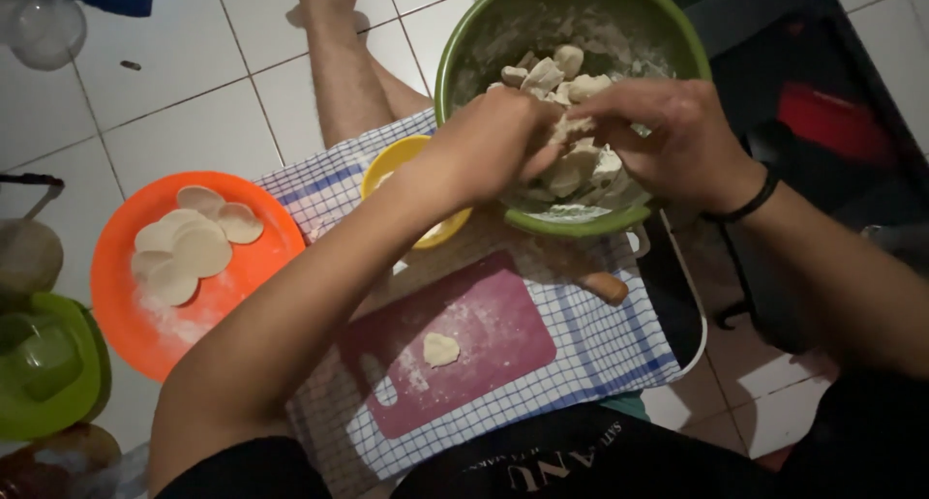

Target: Rolling out dough with a pin, cutting circular wrappers with a metal ring, and hand-folding dumplings.

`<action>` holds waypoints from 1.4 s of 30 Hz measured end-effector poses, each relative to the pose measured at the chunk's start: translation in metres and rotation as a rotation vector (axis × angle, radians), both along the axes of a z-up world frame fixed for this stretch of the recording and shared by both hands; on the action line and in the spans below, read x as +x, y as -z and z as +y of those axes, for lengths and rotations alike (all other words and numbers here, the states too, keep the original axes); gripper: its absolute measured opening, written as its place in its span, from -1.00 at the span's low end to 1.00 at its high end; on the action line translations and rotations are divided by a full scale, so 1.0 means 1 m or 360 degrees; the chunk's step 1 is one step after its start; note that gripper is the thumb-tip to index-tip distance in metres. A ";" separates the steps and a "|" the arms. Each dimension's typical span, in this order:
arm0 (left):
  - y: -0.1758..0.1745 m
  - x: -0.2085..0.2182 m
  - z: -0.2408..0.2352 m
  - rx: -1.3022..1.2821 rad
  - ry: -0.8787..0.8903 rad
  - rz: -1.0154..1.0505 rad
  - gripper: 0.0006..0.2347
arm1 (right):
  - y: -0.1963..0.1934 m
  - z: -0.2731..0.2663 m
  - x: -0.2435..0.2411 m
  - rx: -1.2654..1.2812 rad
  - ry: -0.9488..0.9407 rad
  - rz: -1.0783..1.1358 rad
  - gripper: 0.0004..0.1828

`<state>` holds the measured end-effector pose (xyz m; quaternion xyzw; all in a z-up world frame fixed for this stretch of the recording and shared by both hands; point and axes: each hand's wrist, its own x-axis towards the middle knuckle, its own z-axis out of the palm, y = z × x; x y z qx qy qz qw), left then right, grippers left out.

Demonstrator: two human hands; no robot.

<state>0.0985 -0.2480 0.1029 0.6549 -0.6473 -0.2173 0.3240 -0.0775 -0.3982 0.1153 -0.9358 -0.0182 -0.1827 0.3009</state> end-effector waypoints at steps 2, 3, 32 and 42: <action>0.002 0.000 -0.001 0.0023 -0.0022 -0.0023 -0.95 | 0.002 0.002 -0.001 -0.0035 0.0058 -0.0037 -0.65; 0.003 0.000 -0.002 0.0049 -0.0036 -0.0041 -0.94 | 0.003 0.004 -0.003 -0.0066 0.0123 -0.0069 -0.70; 0.007 -0.011 0.006 0.0130 -0.0330 -0.0561 -0.77 | -0.038 0.018 -0.032 0.0864 0.0397 0.0198 -0.81; -0.044 -0.062 0.048 -0.0734 -0.0139 0.0260 -0.81 | -0.049 0.066 -0.047 0.0152 0.0084 -0.0145 -0.70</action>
